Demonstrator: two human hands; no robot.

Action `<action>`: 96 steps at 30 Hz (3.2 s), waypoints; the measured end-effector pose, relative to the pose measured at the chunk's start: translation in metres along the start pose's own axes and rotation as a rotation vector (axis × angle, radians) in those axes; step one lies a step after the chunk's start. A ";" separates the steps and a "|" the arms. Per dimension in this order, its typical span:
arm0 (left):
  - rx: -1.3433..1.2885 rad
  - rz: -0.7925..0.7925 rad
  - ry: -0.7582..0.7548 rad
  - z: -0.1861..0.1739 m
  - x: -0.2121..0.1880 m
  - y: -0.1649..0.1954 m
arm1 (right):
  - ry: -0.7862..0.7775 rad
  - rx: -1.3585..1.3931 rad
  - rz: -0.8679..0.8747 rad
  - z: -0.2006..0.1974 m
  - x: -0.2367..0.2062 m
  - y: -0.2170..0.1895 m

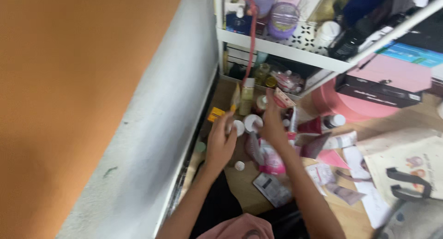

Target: The person sits on the bedroom floor in front of a white shelf filled with cosmetics and skincare products. They take items off the shelf, place them on the floor, turn boxes and bottles over in their hands, and place items back onto the shelf tiers.

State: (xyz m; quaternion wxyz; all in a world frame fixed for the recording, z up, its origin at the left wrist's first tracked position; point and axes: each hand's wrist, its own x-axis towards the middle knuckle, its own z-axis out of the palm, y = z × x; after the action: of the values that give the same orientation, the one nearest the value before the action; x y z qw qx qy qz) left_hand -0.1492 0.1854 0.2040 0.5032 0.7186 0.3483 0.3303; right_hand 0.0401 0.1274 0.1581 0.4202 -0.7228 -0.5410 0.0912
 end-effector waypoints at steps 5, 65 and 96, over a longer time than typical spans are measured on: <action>-0.072 0.269 -0.096 0.064 0.109 0.019 | 0.077 0.124 0.109 -0.108 0.068 0.010; 0.301 -0.262 -0.027 0.080 -0.172 -0.177 | 0.408 -0.102 0.717 0.144 -0.276 -0.005; 0.762 0.595 0.053 0.154 0.316 0.014 | 0.268 -0.484 0.465 -0.083 0.237 0.081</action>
State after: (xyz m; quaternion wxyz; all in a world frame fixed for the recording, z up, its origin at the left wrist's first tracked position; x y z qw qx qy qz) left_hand 0.1502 0.3694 0.2143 0.0789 0.9115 0.2364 0.3271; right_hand 0.2396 0.2836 0.2295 0.2722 -0.9106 -0.3082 -0.0422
